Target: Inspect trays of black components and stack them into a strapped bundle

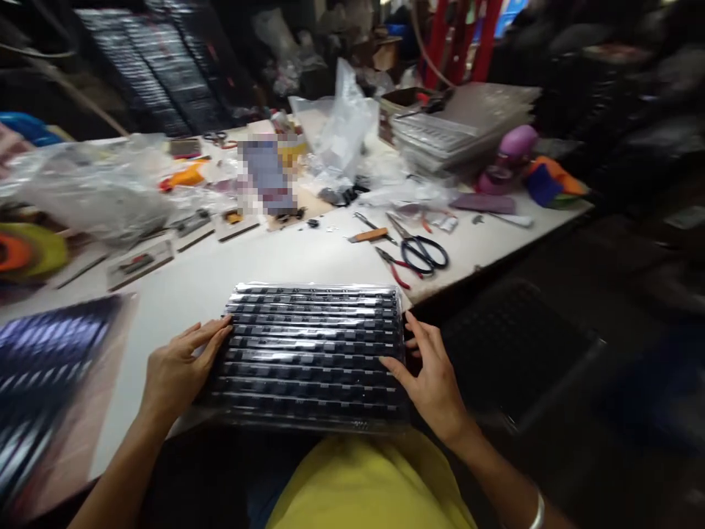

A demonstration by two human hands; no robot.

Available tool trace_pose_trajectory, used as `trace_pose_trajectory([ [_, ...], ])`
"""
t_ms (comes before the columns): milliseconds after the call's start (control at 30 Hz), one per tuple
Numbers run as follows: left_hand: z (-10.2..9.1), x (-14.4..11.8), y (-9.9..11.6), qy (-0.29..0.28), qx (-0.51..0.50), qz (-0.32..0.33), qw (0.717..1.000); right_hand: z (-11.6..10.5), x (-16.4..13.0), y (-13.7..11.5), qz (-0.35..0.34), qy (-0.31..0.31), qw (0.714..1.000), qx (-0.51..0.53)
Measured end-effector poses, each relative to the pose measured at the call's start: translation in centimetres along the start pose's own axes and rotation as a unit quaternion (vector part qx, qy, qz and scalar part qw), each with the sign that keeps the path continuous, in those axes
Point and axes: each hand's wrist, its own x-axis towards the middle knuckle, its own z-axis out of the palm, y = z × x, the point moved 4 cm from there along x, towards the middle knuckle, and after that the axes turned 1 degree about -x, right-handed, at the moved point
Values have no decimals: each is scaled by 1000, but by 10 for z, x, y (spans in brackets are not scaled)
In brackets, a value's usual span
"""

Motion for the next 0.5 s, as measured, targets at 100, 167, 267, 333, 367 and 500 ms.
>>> trace_pose_trajectory([
  [100,17,12,31,-25,-17,19,999,-11,-18,27,184,-76,951,238],
  [167,22,18,39,-55,-21,-31,998,-12,-26,34,224,-108,904,348],
  [267,21,22,37,-98,-29,-147,984,-9,-28,47,235,-119,875,406],
  [333,18,21,34,-115,-61,-196,972,-4,-27,59,238,-137,869,411],
  [367,16,19,33,-121,-80,-207,968,-2,-26,65,235,-144,870,410],
  [500,10,11,35,-98,-136,-216,962,4,-21,81,208,-162,877,402],
])
